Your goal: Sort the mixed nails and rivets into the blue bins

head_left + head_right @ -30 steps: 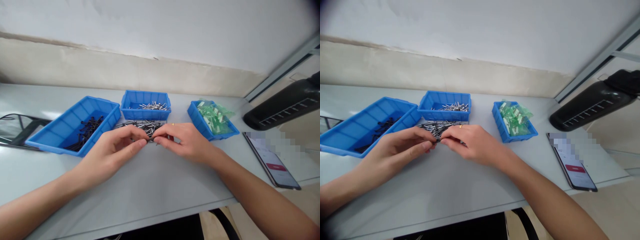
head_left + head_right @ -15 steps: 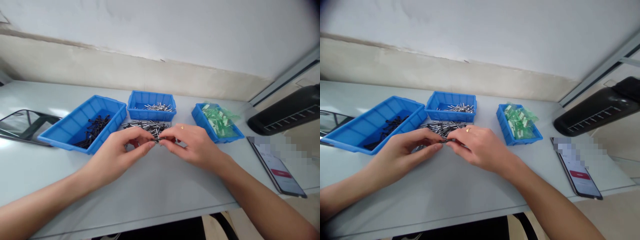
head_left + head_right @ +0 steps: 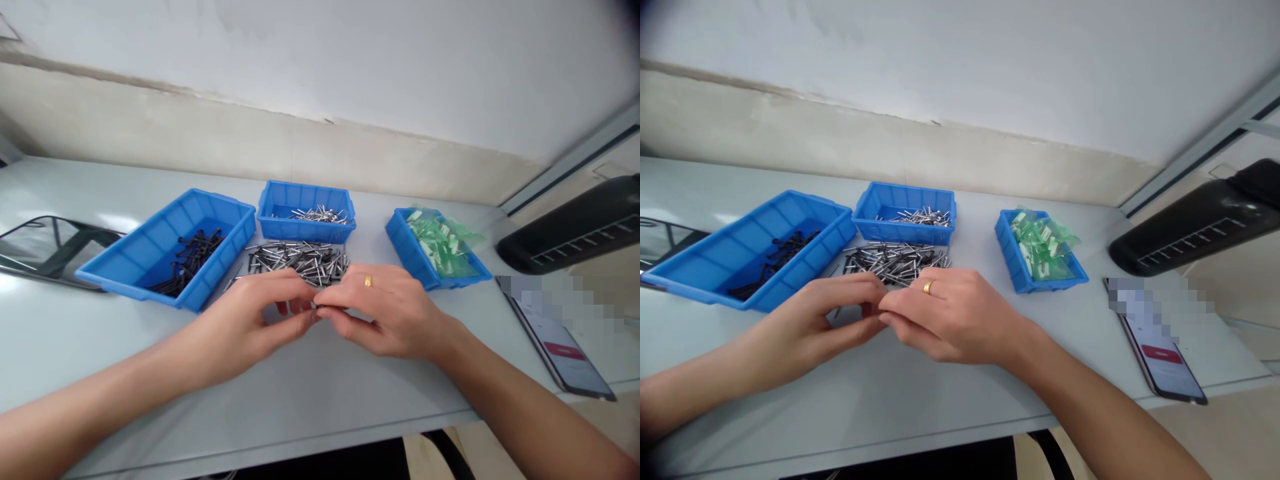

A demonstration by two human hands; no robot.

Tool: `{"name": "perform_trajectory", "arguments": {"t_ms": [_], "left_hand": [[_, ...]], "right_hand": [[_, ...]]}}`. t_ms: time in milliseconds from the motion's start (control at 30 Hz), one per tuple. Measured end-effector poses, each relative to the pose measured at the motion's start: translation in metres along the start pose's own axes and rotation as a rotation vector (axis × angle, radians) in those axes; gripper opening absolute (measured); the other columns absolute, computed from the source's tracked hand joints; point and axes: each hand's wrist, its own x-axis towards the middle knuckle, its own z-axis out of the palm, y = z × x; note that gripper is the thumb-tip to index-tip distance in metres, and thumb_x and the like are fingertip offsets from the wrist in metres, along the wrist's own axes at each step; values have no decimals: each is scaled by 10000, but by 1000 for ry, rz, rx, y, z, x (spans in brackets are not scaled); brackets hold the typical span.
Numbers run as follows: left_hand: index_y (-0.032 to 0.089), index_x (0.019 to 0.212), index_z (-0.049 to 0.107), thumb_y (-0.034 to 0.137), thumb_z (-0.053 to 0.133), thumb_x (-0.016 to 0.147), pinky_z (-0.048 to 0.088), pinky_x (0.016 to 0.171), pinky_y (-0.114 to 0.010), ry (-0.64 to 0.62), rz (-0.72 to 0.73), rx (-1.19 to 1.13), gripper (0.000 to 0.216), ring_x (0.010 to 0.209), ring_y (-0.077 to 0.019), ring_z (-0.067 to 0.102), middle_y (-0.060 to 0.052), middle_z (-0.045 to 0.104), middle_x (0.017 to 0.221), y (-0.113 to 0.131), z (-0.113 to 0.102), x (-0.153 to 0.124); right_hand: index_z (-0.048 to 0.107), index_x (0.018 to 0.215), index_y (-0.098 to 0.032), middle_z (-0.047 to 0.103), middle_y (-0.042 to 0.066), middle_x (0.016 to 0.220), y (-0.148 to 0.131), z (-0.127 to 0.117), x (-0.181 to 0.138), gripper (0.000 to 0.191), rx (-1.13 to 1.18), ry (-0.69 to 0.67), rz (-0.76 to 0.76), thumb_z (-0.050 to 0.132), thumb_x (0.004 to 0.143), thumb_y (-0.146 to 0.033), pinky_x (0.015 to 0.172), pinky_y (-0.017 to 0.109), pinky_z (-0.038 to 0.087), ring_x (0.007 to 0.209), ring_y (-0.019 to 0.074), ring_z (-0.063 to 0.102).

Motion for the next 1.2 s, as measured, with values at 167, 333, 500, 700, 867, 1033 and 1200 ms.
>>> {"name": "perform_trajectory", "arguments": {"t_ms": [167,333,500,700,867,1033,1200], "left_hand": [[233,875,680,326,555,883,464,596,-211,157,-10,17,156,700,-126,581,16,642,770,-1,-3,1],[237,868,676,323,582,868,435,534,-211,282,8,52,127,640,-121,563,25,626,707,0,-2,-1],[229,862,663,290,583,877,438,546,-188,307,63,163,102,630,-100,555,29,611,700,0,3,-2],[190,948,670,231,558,896,472,612,-188,300,244,293,130,653,-94,577,4,622,749,-2,6,-6],[193,937,675,233,545,902,479,623,-202,285,260,334,139,661,-97,582,-1,626,757,-3,6,-7],[204,930,662,266,564,889,474,579,-178,332,196,303,124,661,-97,576,3,613,750,-2,5,-5],[211,912,665,271,551,877,439,546,-169,289,80,273,134,655,-102,551,5,593,732,-2,3,-2]], "right_hand": [[623,953,-192,686,-25,758,3,-7,1,90,-51,31,55,549,906,-173,657,210,462,672,85,594],[635,958,-168,660,-10,719,6,-8,2,123,-104,-47,136,516,925,-177,627,221,437,652,104,584],[620,1010,-172,710,39,902,6,-4,1,175,-83,-238,236,456,963,-215,690,255,455,799,151,644],[605,996,-173,693,34,884,4,-1,2,202,0,-381,290,412,983,-232,695,265,443,793,155,635],[598,967,-176,678,25,836,2,0,4,188,9,-416,290,418,979,-226,659,260,427,746,150,619],[592,1003,-177,690,28,885,3,-6,2,160,-6,-310,290,442,968,-223,688,250,440,791,144,638],[597,954,-172,676,8,793,3,-11,2,132,-41,-217,284,477,949,-225,639,231,428,702,120,612]]}}
